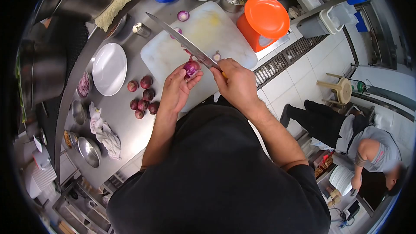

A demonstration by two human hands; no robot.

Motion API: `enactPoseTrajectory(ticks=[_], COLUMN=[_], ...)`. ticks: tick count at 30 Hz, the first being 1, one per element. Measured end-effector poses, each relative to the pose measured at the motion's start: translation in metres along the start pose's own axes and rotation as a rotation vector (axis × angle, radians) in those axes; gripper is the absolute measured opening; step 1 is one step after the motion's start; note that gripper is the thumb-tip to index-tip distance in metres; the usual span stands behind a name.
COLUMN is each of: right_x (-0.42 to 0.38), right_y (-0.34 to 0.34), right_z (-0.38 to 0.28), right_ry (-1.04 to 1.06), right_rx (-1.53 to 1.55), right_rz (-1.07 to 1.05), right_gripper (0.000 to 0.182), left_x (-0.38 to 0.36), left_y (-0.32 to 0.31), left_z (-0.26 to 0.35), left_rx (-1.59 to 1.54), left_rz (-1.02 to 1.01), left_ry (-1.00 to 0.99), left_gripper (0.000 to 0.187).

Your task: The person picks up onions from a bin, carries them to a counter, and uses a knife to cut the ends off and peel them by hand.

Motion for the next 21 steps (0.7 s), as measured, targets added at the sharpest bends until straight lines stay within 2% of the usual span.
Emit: enactPoseTrajectory(ticks=[6,14,21], right_x=[-0.005,-0.004,0.002], right_y=[0.004,-0.001,0.002], right_z=[-0.014,-0.017,-0.004], right_ry=[0.01,0.063,-0.014], right_rx=[0.074,0.061,0.017], right_rz=[0.017,-0.012,-0.045], right_gripper=[0.018,0.018,0.02], left_x=[-0.001,0.0,-0.004], left_y=[-0.001,0.0,-0.007], left_z=[-0.004,-0.004,0.004], left_rx=[-0.038,0.059,0.142], left_rz=[-0.006,-0.036,-0.078], left_ry=[0.014,-0.043,-0.061], left_gripper=[0.046,0.044,0.047])
Point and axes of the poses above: each hand's wrist, its own x-axis towards the middle knuckle, its own y-axis out of the back of the hand, z = x × y, the point moved 6 cm from there along x, towards the middle knuckle, and after that the axes turned 15 degrees about -y, right-handed, at the moved point
